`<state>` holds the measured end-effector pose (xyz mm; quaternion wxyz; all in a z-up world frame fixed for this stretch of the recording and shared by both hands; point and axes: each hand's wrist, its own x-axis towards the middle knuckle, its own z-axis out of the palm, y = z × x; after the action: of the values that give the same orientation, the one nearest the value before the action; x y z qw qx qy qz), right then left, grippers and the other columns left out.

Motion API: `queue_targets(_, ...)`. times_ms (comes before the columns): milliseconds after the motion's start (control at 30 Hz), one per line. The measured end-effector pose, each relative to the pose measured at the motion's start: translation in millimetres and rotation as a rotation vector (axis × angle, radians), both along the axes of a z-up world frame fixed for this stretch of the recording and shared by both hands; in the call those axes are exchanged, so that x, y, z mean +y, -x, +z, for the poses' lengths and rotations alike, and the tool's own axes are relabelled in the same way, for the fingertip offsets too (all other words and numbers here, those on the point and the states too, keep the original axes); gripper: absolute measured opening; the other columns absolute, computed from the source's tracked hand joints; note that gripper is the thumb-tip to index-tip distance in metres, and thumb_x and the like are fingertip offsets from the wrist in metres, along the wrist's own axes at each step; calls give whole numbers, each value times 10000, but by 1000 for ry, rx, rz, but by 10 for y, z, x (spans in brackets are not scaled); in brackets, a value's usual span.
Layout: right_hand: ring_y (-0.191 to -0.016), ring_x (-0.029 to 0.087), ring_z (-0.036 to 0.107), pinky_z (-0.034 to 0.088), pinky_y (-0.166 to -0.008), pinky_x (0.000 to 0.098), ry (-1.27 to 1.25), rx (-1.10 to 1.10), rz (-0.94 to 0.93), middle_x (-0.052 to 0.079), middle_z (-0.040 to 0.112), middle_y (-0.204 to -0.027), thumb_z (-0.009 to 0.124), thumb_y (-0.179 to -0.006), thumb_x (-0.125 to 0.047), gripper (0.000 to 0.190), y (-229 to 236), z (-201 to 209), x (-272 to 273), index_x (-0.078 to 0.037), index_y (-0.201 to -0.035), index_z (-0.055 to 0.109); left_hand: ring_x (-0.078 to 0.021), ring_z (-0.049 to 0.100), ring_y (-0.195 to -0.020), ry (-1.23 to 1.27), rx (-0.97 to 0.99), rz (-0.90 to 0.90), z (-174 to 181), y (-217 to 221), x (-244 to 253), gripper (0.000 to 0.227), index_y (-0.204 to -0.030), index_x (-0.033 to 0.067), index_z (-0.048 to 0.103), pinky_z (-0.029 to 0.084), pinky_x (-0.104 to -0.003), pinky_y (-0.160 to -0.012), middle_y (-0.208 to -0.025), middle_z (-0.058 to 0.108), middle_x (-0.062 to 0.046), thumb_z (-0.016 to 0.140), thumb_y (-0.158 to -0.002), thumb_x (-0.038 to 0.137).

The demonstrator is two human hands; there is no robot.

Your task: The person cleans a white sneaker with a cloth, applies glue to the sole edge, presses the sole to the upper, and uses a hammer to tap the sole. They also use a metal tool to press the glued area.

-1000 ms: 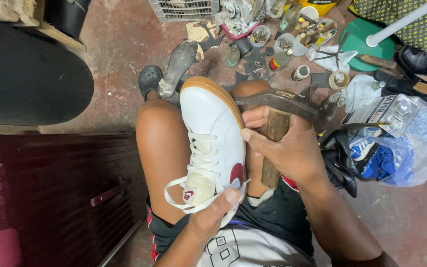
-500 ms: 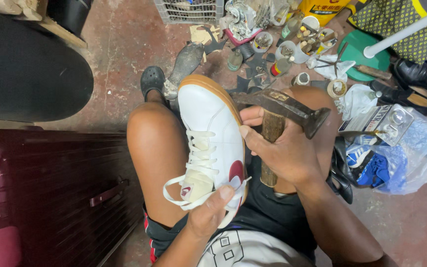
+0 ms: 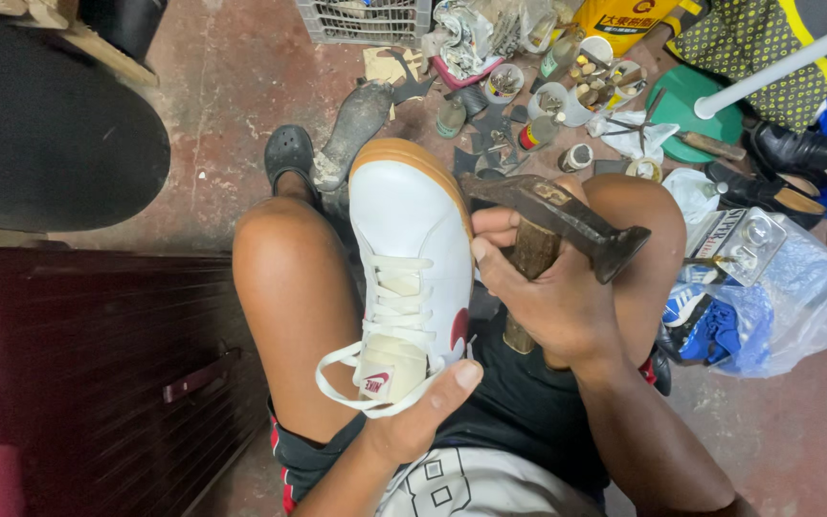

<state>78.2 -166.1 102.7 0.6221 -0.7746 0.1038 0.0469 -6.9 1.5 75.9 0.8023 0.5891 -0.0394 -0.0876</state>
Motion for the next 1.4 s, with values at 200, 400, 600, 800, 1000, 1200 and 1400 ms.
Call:
queue_targets(200,-958,104,704,614,-843,265,-5,-104,29,69,714,-1067,713,-917,2,300,3,-97,-16,24,-1196,604,-300,520,-1397,-63,-110,-41,36,-78,-32,637,-1481,-88,456,420,-393,-1179,-1498,534,-209,710,-953,163)
queue_targets(400,-947,104,705,607,-830,264,58,-183,82,80,718,-1049,711,-896,24,368,-41,-105,-41,3,-1192,493,-282,561,-1330,83,89,-29,-16,-71,48,636,-1452,-88,499,433,-381,-1148,-1432,585,-191,718,-913,170)
queue_targets(600,-927,98,714,608,-819,267,85,-166,109,69,721,-1026,735,-881,20,357,-83,-88,-61,-10,-1147,499,-240,567,-1251,390,280,12,-108,-42,62,774,-1535,-57,387,471,-370,-1042,-1404,564,-167,734,-875,150)
queue_targets(800,-888,88,689,585,-790,252,70,-183,110,57,720,-964,734,-904,13,278,-69,-87,-57,-1,-1115,555,-261,575,-1281,503,384,36,-197,-68,94,896,-1570,-38,316,486,-390,-1066,-1438,541,-186,767,-826,174)
queue_targets(1000,-845,91,689,586,-748,239,106,-142,120,48,723,-933,737,-923,-10,189,-97,-37,-44,13,-1091,655,-302,583,-1285,584,372,47,-249,-81,86,920,-1589,-64,315,491,-419,-1086,-1435,542,-226,784,-838,189)
queue_targets(1200,-740,74,657,540,-583,236,-58,12,89,16,717,-916,677,-958,-97,134,-133,48,-148,-18,-1066,690,-379,576,-1342,752,268,197,-342,-136,93,726,-1471,-95,451,456,-515,-1161,-1444,570,-243,759,-869,168)
queue_targets(1400,-676,66,573,433,-597,216,-18,7,81,23,641,-762,561,-1098,-207,264,193,193,-976,-25,-1065,748,-409,611,-1316,697,83,255,-586,-165,292,433,-1341,-75,582,442,-580,-1207,-1340,647,-232,730,-976,104)
